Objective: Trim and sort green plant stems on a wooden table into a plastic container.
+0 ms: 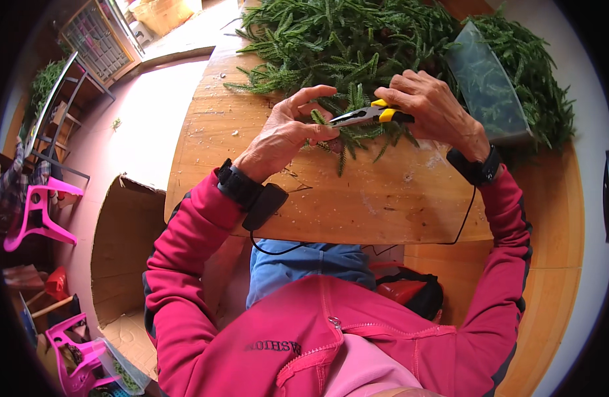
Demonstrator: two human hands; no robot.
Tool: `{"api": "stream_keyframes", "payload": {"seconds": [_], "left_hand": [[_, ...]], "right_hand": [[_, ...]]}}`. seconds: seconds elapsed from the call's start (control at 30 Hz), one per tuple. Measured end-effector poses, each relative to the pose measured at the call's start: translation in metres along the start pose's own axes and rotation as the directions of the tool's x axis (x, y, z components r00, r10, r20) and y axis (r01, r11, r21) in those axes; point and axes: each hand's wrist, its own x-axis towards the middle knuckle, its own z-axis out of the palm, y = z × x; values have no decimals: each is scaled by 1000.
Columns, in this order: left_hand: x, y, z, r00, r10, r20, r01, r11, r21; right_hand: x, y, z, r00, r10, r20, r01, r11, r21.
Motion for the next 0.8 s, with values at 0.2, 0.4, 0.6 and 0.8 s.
{"api": "stream_keyframes", "payload": {"seconds": [0.2, 0.4, 0.6, 0.8], "left_hand": [[-1, 2, 4, 999, 13, -32, -13, 1000, 14], [0, 0, 3, 1000, -7, 0, 7, 1000, -8], [0, 4, -6, 996, 90, 11, -89, 992, -93], [1, 2, -2, 999, 33, -36, -37, 990, -137]], "right_hand": [[-1, 6, -7, 993, -33, 117, 38, 999, -39], [0, 4, -11, 972, -7, 235, 20, 998, -52], [-9, 1, -18, 979, 202, -29, -198, 973, 116], [-24, -12, -22, 922, 368, -120, -356, 928, 110]]}}
